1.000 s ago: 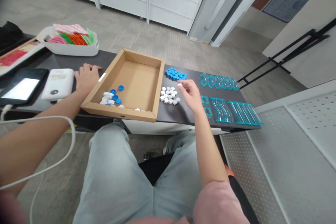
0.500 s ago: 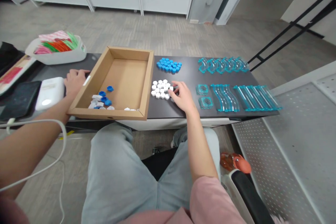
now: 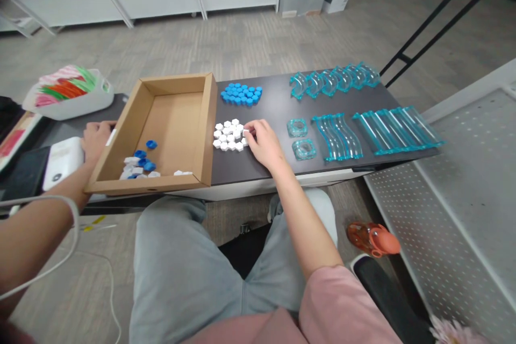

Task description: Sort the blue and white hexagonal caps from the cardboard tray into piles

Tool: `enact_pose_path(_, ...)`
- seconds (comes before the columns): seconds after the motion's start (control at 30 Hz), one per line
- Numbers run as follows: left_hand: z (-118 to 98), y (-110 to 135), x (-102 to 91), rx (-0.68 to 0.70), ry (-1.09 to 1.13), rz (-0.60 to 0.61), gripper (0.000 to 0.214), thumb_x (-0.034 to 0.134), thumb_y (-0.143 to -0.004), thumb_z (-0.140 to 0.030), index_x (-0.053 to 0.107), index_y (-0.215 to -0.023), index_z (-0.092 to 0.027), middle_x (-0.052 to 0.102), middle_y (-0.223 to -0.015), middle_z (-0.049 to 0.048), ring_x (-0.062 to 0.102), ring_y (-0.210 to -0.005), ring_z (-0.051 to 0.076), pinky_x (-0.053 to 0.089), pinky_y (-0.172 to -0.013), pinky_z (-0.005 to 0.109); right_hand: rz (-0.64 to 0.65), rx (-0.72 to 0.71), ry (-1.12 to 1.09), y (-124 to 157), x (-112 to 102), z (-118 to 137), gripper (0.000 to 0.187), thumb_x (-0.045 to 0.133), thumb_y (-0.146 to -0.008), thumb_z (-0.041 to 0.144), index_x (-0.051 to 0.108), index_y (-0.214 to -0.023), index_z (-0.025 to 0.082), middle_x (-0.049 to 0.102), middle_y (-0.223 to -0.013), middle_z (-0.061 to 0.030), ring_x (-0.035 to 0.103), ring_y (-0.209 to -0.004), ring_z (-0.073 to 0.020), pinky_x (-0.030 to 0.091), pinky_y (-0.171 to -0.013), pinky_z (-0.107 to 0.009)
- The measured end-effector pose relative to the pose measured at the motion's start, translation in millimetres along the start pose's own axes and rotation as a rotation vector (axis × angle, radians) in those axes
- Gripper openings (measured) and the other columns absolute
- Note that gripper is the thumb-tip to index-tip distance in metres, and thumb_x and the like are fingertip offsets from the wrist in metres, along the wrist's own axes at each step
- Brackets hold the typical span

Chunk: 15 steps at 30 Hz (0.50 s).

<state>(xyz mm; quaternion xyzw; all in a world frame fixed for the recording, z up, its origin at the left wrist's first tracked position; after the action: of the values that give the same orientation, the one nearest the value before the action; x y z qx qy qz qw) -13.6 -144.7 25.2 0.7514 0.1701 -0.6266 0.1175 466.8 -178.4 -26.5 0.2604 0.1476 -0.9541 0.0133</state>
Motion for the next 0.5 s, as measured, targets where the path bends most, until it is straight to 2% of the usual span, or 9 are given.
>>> enact_pose_path(0.13,2.3,-2.2,1.5,0.006,0.056,-0.042,0.060,0.045,-0.111,-0.039,0.072,-0.160,-0.017,0.056,-0.120,0.0143,0.052,-0.139,0.042,0.041,-0.127,0.061,-0.069,-0.015,-0.056,0.5,-1.1,-4.3,0.015,0.070,-0.112,0.036,0.078,-0.122,0.028,0.078,-0.127,-0.0109,0.074,-0.118,-0.0310,0.063,-0.115,-0.050)
enact_pose_path(0.23,4.3,-3.5,2.4,0.016,0.104,-0.067,0.048,0.054,-0.109,-0.035,0.075,-0.150,-0.019,0.044,-0.106,0.0063,0.051,-0.128,0.038,0.039,-0.127,0.061,-0.105,0.000,-0.116,0.6,-1.0,-6.4,0.021,0.071,-0.110,0.035,0.078,-0.129,0.028,0.077,-0.129,-0.0107,0.076,-0.113,-0.0289,0.067,-0.102,-0.046)
enact_pose_path(0.3,4.8,-4.4,2.8,0.016,0.133,-0.083,0.040,0.058,-0.108,-0.032,0.076,-0.141,-0.021,0.035,-0.100,0.0029,0.050,-0.121,0.035,0.037,-0.127,0.060,-0.110,-0.007,-0.127,0.7,-0.5,-6.2,0.023,0.073,-0.107,0.032,0.078,-0.129,0.028,0.078,-0.129,-0.0103,0.077,-0.110,-0.0278,0.067,-0.097,-0.044)
enact_pose_path(0.37,4.4,-5.3,3.1,0.012,0.156,-0.095,0.032,0.059,-0.108,-0.031,0.077,-0.133,-0.022,0.030,-0.098,0.0010,0.048,-0.116,0.033,0.036,-0.127,0.058,-0.104,-0.035,-0.114,0.8,0.0,-4.5,0.021,0.073,-0.105,0.028,0.080,-0.125,0.027,0.079,-0.128,-0.0096,0.077,-0.110,-0.0274,0.067,-0.099,-0.044)
enact_pose_path(0.5,1.6,-6.1,2.9,-0.012,0.213,-0.122,0.019,0.060,-0.111,-0.035,0.075,-0.114,-0.024,0.028,-0.095,0.0004,0.046,-0.110,0.032,0.035,-0.126,0.057,-0.078,-0.079,-0.089,-0.2,0.6,-1.4,0.019,0.073,-0.102,0.023,0.082,-0.119,0.026,0.082,-0.122,-0.0084,0.076,-0.113,-0.0280,0.066,-0.105,-0.044)
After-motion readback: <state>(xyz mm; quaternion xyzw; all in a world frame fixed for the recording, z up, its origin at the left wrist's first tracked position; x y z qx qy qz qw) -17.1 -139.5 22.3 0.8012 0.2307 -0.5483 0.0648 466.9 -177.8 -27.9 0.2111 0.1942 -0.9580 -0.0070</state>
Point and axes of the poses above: each hand's wrist, its own y-axis away from the middle knuckle, its own x-axis out of the palm, z = x × y, the point moved 1 cm from there along -y, towards the middle knuckle
